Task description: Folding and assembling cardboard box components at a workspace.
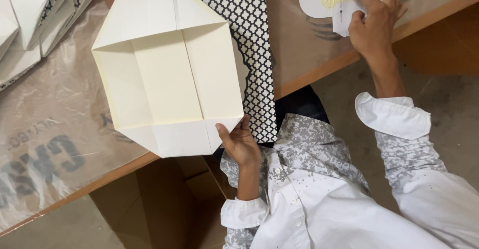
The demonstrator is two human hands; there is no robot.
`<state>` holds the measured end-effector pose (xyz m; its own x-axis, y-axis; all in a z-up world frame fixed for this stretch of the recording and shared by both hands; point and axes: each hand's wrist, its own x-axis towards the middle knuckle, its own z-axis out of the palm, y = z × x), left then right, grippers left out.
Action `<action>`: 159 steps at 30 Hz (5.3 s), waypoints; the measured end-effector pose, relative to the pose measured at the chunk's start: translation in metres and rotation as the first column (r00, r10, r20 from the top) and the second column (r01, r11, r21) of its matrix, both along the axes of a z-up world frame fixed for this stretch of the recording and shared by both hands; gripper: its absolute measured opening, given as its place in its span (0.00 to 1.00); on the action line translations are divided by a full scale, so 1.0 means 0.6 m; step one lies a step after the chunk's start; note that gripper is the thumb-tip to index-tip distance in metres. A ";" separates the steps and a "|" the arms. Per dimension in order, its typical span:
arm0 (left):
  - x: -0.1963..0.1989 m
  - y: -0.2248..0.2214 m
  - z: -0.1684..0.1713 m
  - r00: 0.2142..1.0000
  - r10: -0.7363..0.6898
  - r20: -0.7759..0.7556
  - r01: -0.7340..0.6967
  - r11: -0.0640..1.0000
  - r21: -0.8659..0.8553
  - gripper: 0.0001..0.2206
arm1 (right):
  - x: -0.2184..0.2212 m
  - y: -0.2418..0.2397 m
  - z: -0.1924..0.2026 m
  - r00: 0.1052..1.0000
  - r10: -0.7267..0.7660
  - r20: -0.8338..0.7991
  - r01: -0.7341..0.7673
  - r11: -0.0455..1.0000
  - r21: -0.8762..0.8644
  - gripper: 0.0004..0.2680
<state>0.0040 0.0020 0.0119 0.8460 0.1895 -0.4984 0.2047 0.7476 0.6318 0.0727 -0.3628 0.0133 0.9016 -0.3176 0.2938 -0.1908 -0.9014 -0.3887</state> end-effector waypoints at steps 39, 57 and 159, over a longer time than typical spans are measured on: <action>0.013 -0.004 0.025 0.998 0.064 0.000 -0.063 0.989 -0.136 0.27 | 0.110 0.309 0.095 0.801 0.560 0.210 -0.596 0.782 0.184 0.18; 0.002 -0.001 0.005 0.998 0.067 0.019 -0.063 0.985 -0.159 0.24 | 0.072 0.304 0.058 0.772 0.626 0.109 -0.635 0.767 0.094 0.19; 0.057 0.017 -0.027 0.994 -0.002 0.110 0.009 0.998 -0.059 0.25 | 0.065 0.304 0.144 0.854 0.498 0.151 -0.509 0.860 0.042 0.19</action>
